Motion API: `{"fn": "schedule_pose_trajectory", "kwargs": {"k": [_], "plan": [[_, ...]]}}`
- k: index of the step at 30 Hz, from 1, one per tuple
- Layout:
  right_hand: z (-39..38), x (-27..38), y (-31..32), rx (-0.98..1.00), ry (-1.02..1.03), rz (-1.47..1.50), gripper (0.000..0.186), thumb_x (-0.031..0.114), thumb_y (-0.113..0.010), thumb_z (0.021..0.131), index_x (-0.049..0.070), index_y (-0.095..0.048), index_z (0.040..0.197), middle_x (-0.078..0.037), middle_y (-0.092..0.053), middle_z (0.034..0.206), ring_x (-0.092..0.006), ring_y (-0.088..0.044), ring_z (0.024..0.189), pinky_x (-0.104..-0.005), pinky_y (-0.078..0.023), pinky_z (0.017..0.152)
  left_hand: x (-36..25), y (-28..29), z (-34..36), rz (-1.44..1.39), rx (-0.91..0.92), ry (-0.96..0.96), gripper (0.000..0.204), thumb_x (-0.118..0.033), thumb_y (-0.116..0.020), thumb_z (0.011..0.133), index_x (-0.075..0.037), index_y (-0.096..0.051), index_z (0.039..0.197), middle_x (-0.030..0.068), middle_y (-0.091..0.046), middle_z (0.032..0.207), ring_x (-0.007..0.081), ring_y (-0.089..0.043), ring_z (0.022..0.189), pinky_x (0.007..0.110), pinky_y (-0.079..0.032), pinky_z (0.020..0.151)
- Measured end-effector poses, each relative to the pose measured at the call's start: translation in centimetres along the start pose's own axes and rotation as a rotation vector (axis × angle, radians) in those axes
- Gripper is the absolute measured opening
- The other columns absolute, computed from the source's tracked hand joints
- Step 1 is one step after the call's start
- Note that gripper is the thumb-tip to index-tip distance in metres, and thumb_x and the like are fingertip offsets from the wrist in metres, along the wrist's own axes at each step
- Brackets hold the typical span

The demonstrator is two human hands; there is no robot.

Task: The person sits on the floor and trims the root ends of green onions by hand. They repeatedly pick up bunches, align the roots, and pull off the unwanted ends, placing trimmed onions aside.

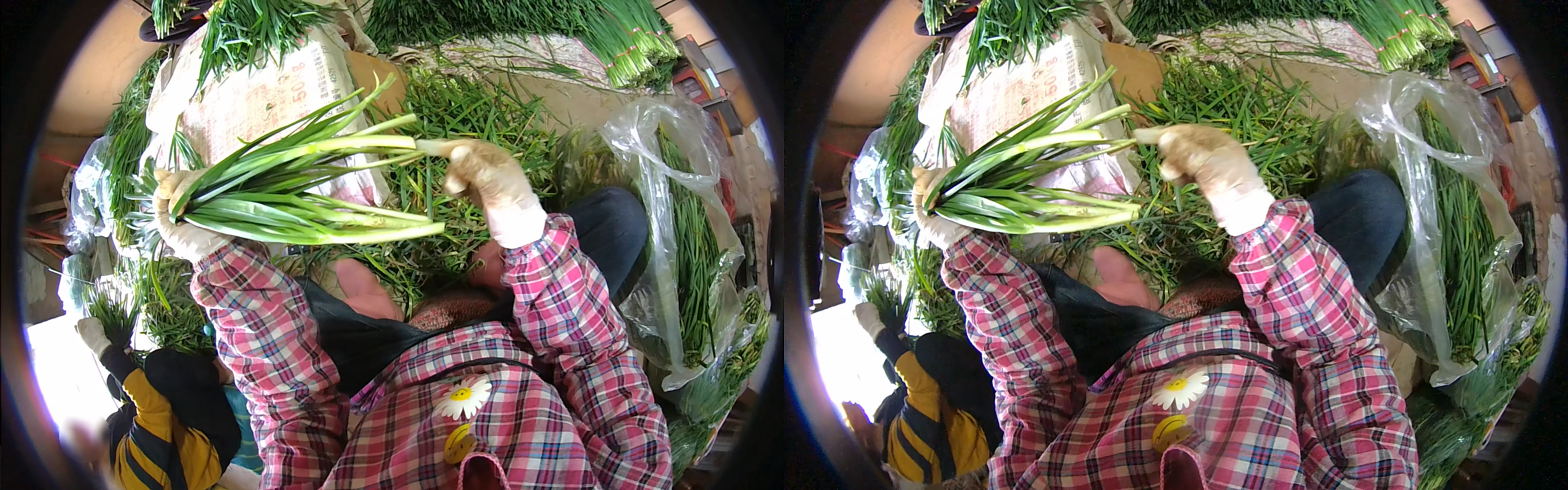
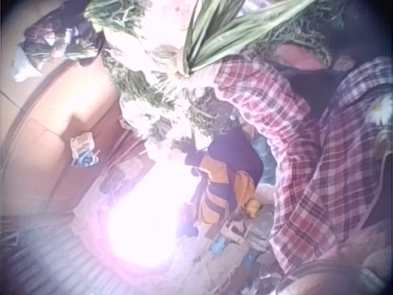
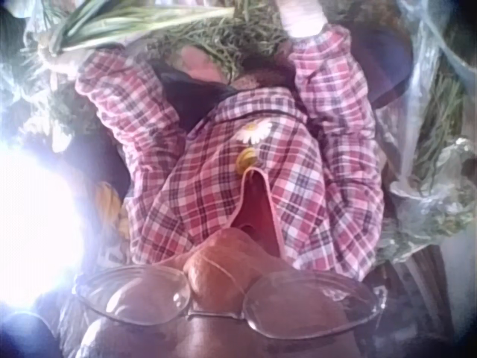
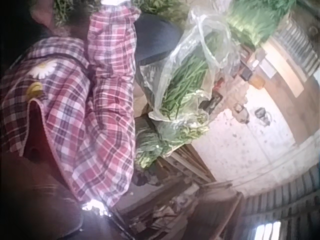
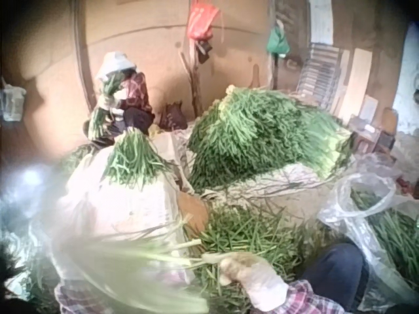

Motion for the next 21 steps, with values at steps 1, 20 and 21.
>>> {"fn": "schedule_pose_trajectory", "kwargs": {"k": [1,20,21], "plan": [[0.0,-0.1,-0.6,0.065,0.001,-0.019,0.052,0.042,-0.064,0.09,-0.001,-0.061,0.119,0.0,-0.059,0.075,-0.0081,-0.052,0.07,-0.0214,-0.041,0.067,0.2,0.3,0.0,-0.067,-0.045,0.019,0.025,-0.005,-0.058,0.08,-0.007,-0.062,0.104,-0.0064,-0.057,0.069,0.0044,-0.052,0.054,0.019,-0.047,0.06],[-1.3,0.7,-5.2,0.422,0.189,-0.63,0.019,0.023,-0.064,0.091,0.008,-0.071,0.1,-0.008,-0.07,0.087,-0.0199,-0.066,0.076,-0.031,-0.051,0.067,0.1,0.9,0.0,0.164,-0.082,0.095,0.016,-0.006,-0.054,0.087,-0.008,-0.064,0.099,-0.0088,-0.052,0.062,0.0061,-0.049,0.053,0.024,-0.044,0.06],[-1.6,1.1,-5.0,0.415,0.304,-0.8,0.019,0.025,-0.063,0.091,0.01,-0.072,0.099,-0.009,-0.07,0.087,-0.0228,-0.067,0.077,-0.0328,-0.051,0.067,0.1,1.1,0.0,0.11,-0.055,0.137,0.016,-0.006,-0.053,0.088,-0.009,-0.064,0.099,-0.0091,-0.051,0.061,0.0059,-0.049,0.053,0.024,-0.044,0.06]]}}
Point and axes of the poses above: each hand's wrist, its own z-axis towards the middle knuckle, its own y-axis out of the back of the hand, x = y × z, the point moved 5 cm from there along z, towards the middle knuckle
